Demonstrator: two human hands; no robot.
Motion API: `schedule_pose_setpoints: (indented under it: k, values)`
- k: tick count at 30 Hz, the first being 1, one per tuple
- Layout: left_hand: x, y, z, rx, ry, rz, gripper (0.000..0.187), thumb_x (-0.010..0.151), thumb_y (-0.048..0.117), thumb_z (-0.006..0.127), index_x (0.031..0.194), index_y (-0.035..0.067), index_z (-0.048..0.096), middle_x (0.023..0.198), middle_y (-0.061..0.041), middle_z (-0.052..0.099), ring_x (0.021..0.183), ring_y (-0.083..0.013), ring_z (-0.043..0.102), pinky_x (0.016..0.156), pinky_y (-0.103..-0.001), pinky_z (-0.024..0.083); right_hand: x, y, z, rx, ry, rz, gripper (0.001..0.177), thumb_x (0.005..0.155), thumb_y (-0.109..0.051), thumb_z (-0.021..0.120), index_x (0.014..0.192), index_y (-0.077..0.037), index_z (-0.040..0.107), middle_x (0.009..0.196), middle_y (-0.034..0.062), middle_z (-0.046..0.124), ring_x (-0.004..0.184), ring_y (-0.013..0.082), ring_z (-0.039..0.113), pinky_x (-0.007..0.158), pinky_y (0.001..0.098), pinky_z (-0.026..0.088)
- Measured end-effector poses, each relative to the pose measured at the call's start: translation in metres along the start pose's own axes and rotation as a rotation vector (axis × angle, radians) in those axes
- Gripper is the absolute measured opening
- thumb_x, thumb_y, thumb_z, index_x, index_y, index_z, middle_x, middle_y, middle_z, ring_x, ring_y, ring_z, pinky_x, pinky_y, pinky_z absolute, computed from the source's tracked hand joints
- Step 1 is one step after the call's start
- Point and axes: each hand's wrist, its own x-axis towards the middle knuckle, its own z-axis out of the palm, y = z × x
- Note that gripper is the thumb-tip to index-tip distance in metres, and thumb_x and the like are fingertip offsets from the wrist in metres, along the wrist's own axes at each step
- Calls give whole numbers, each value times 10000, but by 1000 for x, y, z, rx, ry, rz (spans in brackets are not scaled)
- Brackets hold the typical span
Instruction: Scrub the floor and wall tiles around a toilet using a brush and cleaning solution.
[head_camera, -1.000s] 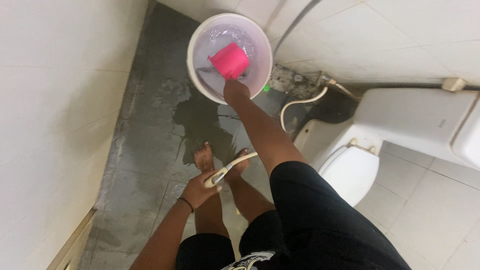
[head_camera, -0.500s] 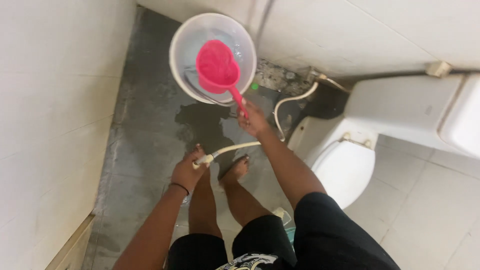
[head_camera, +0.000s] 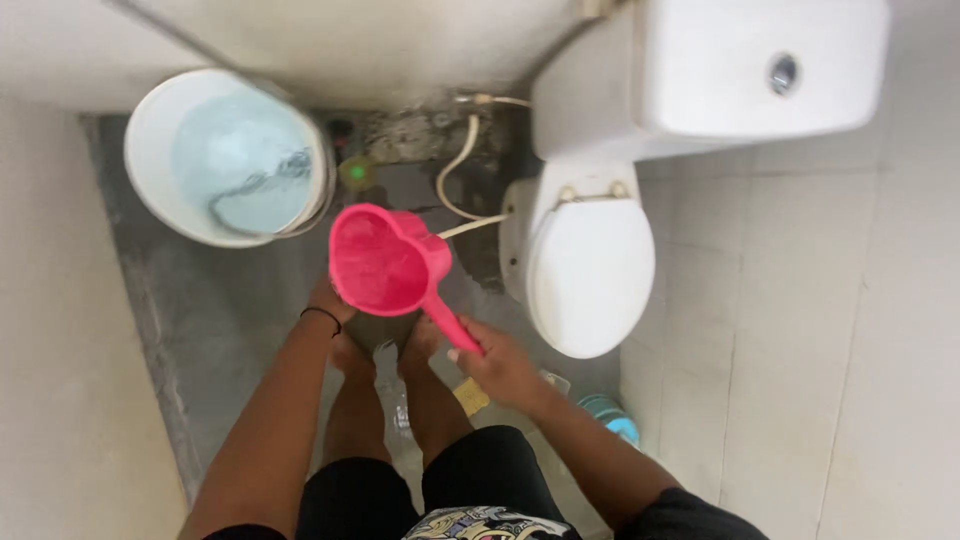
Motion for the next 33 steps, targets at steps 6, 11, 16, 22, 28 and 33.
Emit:
schedule_pose_setpoints:
  k: [6,11,16,22,28,33]
  values:
    - [-75,175,21,164,-6,-74,747,868,350,780,1466,108,404,1023,-138,732,790,-258,753,712,-356,559,-40,5,-37,-293,314,-32,469,945,-224,653,1354,-19,550,865,239,691,755,354,715,668,437,543]
    - [-59,192,38,130,94,132,568,823,283,727,1314,30,595,976,-201,763,800,-305,731,737,-473,585,-37,39,-85,-307,595,110,405,953,-232,618,1288,-17,545,896,212,698,771,330,722,709,423,562]
    - [-26,251,17,508,477,685,534,948,350,739,1270,-50,591,1032,-300,708,826,-472,702,680,-560,570,-70,55,-118,-245,748,33,256,947,-213,637,1108,-15,662,761,174,640,663,297,627,644,422,500]
    - [-49,430,-15,488,450,788,464,978,287,712,1252,-10,483,909,-293,704,821,-517,688,679,-585,552,-96,46,-124,219,731,210,240,940,-189,642,1116,-29,674,657,32,530,523,122,465,486,321,391]
    - [-40,541,-21,474,508,1089,409,1025,217,681,1252,-51,472,927,-270,706,815,-466,713,680,-517,592,-100,74,-122,537,717,210,328,937,-151,643,1209,33,662,641,-30,473,471,62,394,406,252,329]
    - [3,576,-4,786,499,885,316,1138,336,610,1158,21,632,789,-205,677,629,-349,663,514,-458,559,-111,67,-125,619,669,184,347,944,-153,639,1239,29,644,647,-32,467,468,64,374,406,259,301]
